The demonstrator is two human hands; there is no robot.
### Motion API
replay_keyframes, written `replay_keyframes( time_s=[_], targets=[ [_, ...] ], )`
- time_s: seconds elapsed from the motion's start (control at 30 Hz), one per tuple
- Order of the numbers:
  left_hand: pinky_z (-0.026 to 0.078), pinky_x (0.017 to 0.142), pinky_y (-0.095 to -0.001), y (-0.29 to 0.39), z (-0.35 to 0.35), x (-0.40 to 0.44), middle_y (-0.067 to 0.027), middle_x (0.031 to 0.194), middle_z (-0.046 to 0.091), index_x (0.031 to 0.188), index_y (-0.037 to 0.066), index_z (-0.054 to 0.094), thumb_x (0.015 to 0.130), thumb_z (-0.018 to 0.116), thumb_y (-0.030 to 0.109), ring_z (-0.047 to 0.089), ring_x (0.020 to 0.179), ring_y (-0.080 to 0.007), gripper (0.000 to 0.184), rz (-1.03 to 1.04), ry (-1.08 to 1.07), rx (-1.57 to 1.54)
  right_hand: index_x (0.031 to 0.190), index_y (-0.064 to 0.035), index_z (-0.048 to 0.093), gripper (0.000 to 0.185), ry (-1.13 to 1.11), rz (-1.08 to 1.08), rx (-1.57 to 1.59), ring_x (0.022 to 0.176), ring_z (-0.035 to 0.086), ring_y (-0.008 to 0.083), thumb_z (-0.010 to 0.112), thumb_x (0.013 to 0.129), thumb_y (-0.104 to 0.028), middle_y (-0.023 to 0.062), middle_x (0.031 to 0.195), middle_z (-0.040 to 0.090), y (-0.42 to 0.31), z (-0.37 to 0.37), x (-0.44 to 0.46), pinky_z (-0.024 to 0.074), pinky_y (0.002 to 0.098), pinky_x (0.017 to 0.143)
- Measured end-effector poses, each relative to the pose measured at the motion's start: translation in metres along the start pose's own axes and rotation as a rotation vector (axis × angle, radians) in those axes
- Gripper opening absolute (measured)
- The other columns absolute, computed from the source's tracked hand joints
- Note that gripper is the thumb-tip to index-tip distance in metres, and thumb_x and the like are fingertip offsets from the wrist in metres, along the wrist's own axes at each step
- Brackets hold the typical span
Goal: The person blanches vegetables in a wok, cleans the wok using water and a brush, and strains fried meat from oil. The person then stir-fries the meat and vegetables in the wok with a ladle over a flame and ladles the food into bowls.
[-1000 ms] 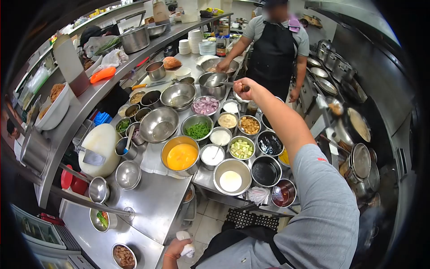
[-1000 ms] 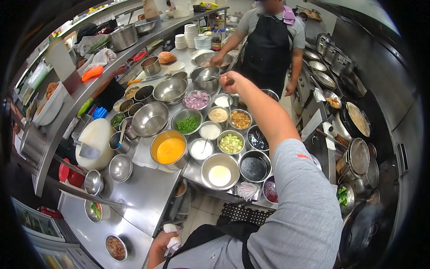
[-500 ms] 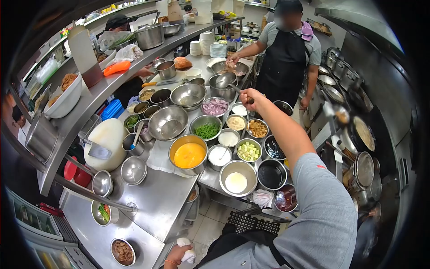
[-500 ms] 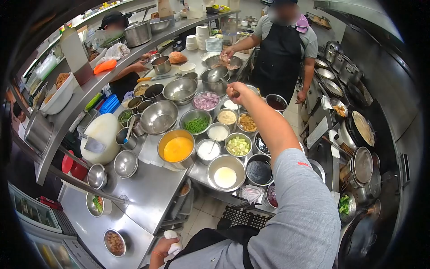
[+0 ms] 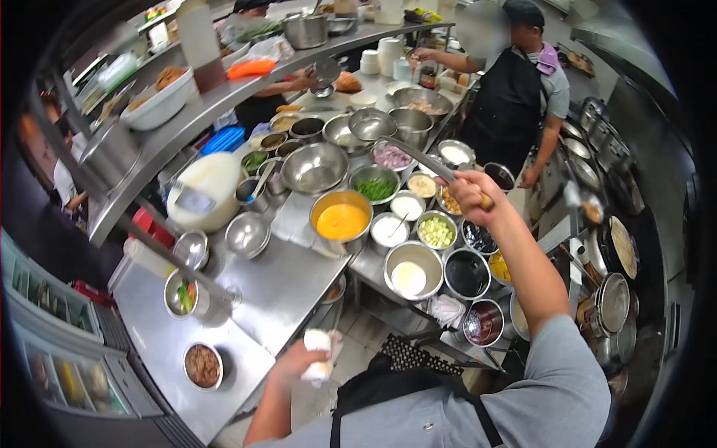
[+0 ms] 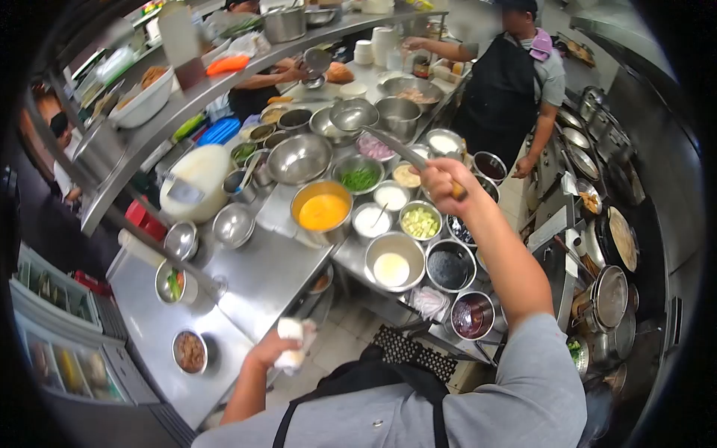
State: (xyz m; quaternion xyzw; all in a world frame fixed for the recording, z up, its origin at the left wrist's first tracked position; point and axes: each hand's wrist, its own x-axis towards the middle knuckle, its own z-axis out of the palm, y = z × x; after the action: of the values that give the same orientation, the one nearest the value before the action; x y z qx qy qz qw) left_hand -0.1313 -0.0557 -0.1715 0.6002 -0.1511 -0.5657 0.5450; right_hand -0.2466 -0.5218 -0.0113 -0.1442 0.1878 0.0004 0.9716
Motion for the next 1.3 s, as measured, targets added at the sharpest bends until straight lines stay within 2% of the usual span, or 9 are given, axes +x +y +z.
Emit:
replay_keyframes(
  time_s=[0.27, 0.3, 0.57, 0.67, 0.8, 0.93, 1.03, 1.23, 1.3],
  targets=[
    [0.053, 0.078, -0.0387, 0.009, 0.068, -0.022, -0.0156, 0.111, 0.061, 0.112, -0.002, 0.057, 0.057, 0.082, 0.009, 0.062, 0.097, -0.0265, 0.062, 0.109, -0.644, -0.101, 0.141, -0.0001, 0.028, 0.050, -0.281, 0.307, 0.371, 0.042, 0.042, 0.0103, 0.033, 0.097, -0.023, 0.0002, 0.064, 0.041, 0.192, -0.061, -0.176, 0.0303, 0.0303, 0.030],
    [0.050, 0.080, -0.0321, 0.010, 0.091, -0.032, -0.0078, 0.103, 0.064, 0.119, 0.002, 0.056, 0.066, 0.079, 0.013, 0.061, 0.091, -0.0162, 0.059, 0.201, -0.668, -0.044, 0.144, -0.0019, 0.022, 0.053, -0.248, 0.294, 0.429, 0.041, 0.040, 0.0103, 0.034, 0.096, -0.022, -0.0002, 0.062, 0.039, 0.216, -0.060, -0.209, 0.0310, 0.0305, 0.032],
    [0.046, 0.088, -0.0304, -0.038, 0.230, -0.039, -0.0096, 0.114, 0.063, 0.115, 0.002, 0.060, 0.065, 0.080, 0.016, 0.057, 0.103, -0.0167, 0.056, 0.018, -1.194, 0.301, 0.144, 0.0022, 0.021, 0.055, 0.125, -0.219, 0.458, 0.039, 0.031, 0.0065, 0.036, 0.092, -0.004, 0.0047, 0.066, 0.037, 0.400, -0.091, -0.478, 0.0258, 0.0248, 0.033],
    [0.045, 0.093, -0.0342, -0.077, 0.262, -0.037, -0.0097, 0.120, 0.060, 0.114, 0.003, 0.059, 0.063, 0.078, 0.012, 0.055, 0.109, -0.0190, 0.055, -0.127, -1.163, 0.196, 0.139, 0.0043, 0.031, 0.051, 0.489, -0.525, 0.269, 0.035, 0.027, 0.0046, 0.043, 0.089, -0.002, 0.0035, 0.061, 0.036, 0.469, -0.076, -0.557, 0.0204, 0.0229, 0.029],
    [0.054, 0.067, -0.0343, -0.103, 0.300, -0.052, -0.0096, 0.090, 0.064, 0.115, -0.002, 0.056, 0.063, 0.076, 0.008, 0.065, 0.074, -0.0206, 0.057, -0.225, -1.118, 0.293, 0.131, 0.0010, 0.040, 0.042, 0.668, -0.846, 0.243, 0.034, 0.030, 0.0020, 0.046, 0.090, -0.006, 0.0006, 0.062, 0.041, 0.527, -0.069, -0.625, 0.0209, 0.0202, 0.027],
    [0.048, 0.083, -0.0310, -0.093, 0.328, -0.075, -0.0113, 0.108, 0.062, 0.119, -0.004, 0.052, 0.058, 0.073, 0.007, 0.060, 0.091, -0.0199, 0.065, -0.329, -1.077, 0.376, 0.123, 0.0010, 0.048, 0.034, 0.876, -1.042, 0.247, 0.037, 0.033, 0.0009, 0.049, 0.090, -0.008, -0.0026, 0.063, 0.044, 0.545, -0.101, -0.674, 0.0232, 0.0181, 0.029],
    [0.055, 0.066, -0.0362, -0.096, 0.328, -0.080, -0.0126, 0.091, 0.064, 0.118, -0.004, 0.053, 0.065, 0.072, 0.006, 0.065, 0.075, -0.0239, 0.056, -0.264, -1.138, 0.308, 0.118, 0.0005, 0.051, 0.029, 0.920, -1.112, 0.276, 0.039, 0.035, 0.0015, 0.050, 0.090, -0.009, -0.0024, 0.063, 0.044, 0.555, -0.161, -0.696, 0.0266, 0.0177, 0.031],
    [0.056, 0.059, -0.0408, -0.087, 0.321, -0.072, -0.0160, 0.096, 0.062, 0.117, -0.005, 0.051, 0.059, 0.073, 0.007, 0.065, 0.071, -0.0274, 0.063, -0.352, -1.052, 0.308, 0.106, 0.0002, 0.055, 0.022, 1.714, -0.827, -0.187, 0.047, 0.053, 0.0169, 0.053, 0.087, -0.011, 0.0072, 0.065, 0.058, 0.549, -0.283, -0.699, 0.0429, 0.0305, 0.042],
    [0.056, 0.061, -0.0393, -0.087, 0.310, -0.058, -0.0160, 0.096, 0.062, 0.119, -0.005, 0.050, 0.060, 0.072, 0.008, 0.064, 0.071, -0.0274, 0.064, -0.351, -1.056, 0.301, 0.104, 0.0016, 0.057, 0.027, 2.347, -0.448, -1.186, 0.064, 0.058, 0.0387, 0.058, 0.080, -0.010, 0.0168, 0.073, 0.059, 0.554, -0.276, -0.680, 0.0499, 0.0413, 0.060]
  ],
)
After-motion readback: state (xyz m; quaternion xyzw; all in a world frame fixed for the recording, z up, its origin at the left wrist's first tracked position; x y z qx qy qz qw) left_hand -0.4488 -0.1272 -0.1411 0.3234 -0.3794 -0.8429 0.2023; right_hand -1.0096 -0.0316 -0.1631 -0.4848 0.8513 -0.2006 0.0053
